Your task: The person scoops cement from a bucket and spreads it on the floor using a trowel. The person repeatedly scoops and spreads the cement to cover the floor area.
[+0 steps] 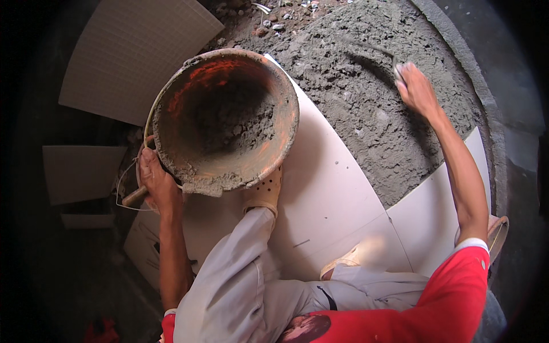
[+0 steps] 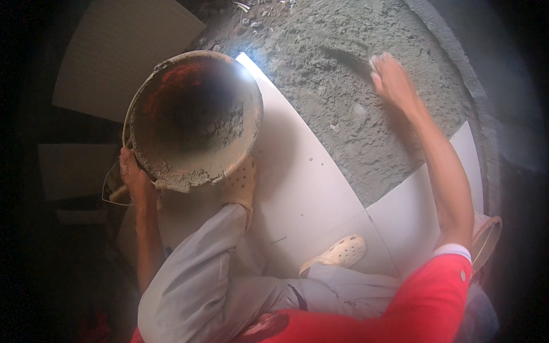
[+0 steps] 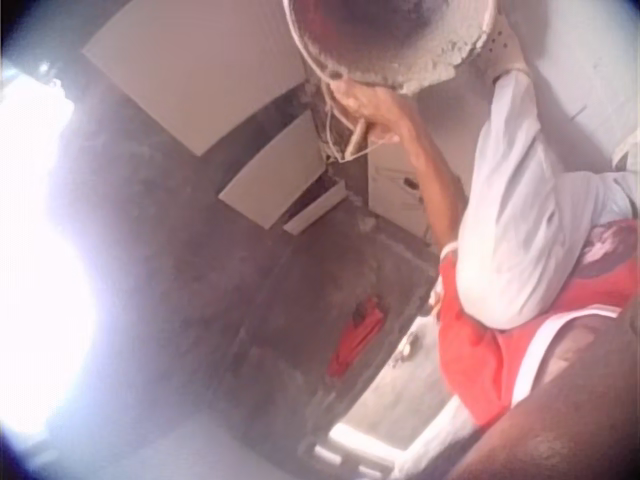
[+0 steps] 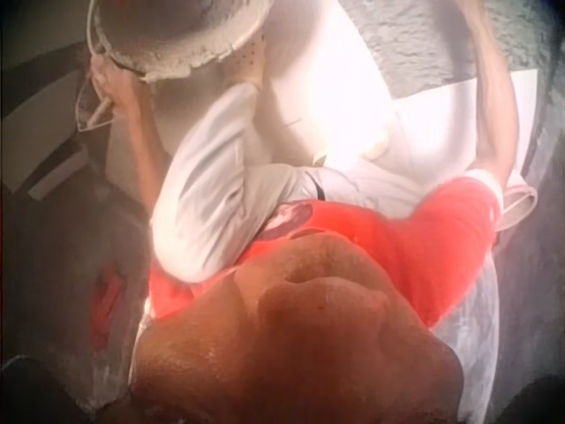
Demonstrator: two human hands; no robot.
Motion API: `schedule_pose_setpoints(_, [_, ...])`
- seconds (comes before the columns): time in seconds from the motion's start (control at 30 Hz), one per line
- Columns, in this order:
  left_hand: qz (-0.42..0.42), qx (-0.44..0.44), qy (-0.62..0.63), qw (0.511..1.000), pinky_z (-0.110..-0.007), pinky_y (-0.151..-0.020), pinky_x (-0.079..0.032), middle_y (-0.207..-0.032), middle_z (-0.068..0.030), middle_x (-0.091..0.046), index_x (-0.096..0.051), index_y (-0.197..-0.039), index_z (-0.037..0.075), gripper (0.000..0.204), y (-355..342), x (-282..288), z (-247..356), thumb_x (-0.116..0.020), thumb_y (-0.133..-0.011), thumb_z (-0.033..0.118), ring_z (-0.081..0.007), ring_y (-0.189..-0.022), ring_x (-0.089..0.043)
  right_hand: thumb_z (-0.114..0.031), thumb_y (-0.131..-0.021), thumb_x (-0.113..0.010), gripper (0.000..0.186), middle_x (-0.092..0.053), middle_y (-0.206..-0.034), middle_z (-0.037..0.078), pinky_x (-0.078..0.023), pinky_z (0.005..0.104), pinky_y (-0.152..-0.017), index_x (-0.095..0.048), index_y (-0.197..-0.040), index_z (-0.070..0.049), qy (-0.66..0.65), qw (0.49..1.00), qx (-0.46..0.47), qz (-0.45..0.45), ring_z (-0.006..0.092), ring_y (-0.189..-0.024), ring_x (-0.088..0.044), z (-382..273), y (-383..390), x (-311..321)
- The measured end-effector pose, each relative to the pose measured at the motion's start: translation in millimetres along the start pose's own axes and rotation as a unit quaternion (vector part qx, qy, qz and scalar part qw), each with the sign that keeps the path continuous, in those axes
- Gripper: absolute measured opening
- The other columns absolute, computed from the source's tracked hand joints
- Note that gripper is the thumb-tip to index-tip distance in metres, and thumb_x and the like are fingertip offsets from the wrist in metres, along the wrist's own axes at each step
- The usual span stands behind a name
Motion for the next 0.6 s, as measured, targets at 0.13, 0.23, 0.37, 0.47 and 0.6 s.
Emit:
schedule_pose_setpoints(0.13, [0.034,-0.055,-0.115,0.991,-0.028,-0.084,-0.056,-0.110,-0.0083,-0.069,-0.056,-0.136,0.002,0.038,3,-3,23,-0.040,-0.117,0.031,-0.0117,-0.099,-0.066,-0.017,-0.099,-0.064,0.023,-0.058,-0.105,0.014,-0.057,0.0393,-0.078,-0.062,-0.116,-0.001,0.027,0.987,-0.138,-0.073,0.0258,-0.092,-0.062,29,-69,-34])
schedule_pose_setpoints(0.23, [0.028,-0.055,-0.082,0.995,-0.027,-0.086,-0.055,-0.109,-0.0081,-0.069,-0.057,-0.135,0.002,0.038,6,-11,29,-0.039,-0.117,0.030,-0.0114,-0.098,-0.065,-0.016,-0.095,-0.062,0.020,-0.053,-0.098,0.016,-0.053,0.0480,-0.081,-0.058,-0.109,-0.002,-0.037,0.993,-0.078,-0.085,0.0326,-0.090,-0.060,8,-65,-55])
schedule_pose_setpoints(0.37, [0.009,-0.086,-0.150,0.985,-0.027,-0.089,-0.054,-0.112,-0.0092,-0.069,-0.057,-0.136,0.001,0.038,4,-11,34,-0.039,-0.117,0.029,-0.0113,-0.101,-0.065,-0.017,-0.093,-0.069,0.036,-0.062,-0.113,0.022,-0.051,0.0461,-0.094,-0.061,-0.121,0.003,-0.070,0.994,0.021,-0.076,0.0415,-0.104,-0.062,-25,-9,-30])
schedule_pose_setpoints(0.47, [0.019,-0.273,-0.358,0.893,-0.030,-0.093,-0.053,-0.115,-0.0100,-0.068,-0.060,-0.133,0.000,0.039,11,-23,65,-0.040,-0.117,0.029,-0.0142,-0.105,-0.065,-0.013,-0.095,-0.069,0.038,-0.064,-0.115,0.022,-0.051,0.0428,-0.096,-0.061,-0.128,0.003,-0.059,0.982,0.150,0.097,0.0385,-0.105,-0.063,-75,15,49])
schedule_pose_setpoints(0.6, [0.021,-0.194,-0.211,0.958,-0.029,-0.082,-0.047,-0.101,-0.0034,-0.059,-0.064,-0.111,0.001,0.035,8,-35,56,-0.045,-0.115,0.030,-0.0115,-0.092,-0.054,-0.017,-0.097,-0.064,0.026,-0.066,-0.105,0.017,-0.054,0.0466,-0.088,-0.063,-0.116,0.000,-0.131,0.985,0.085,-0.072,0.0327,-0.102,-0.068,-127,16,91])
Point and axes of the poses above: each hand's wrist, its own y-axis away from the middle knuckle, its own x-axis out of the back of the hand, z = x × y, the point moved 10 cm from there along -y, towards the middle knuckle
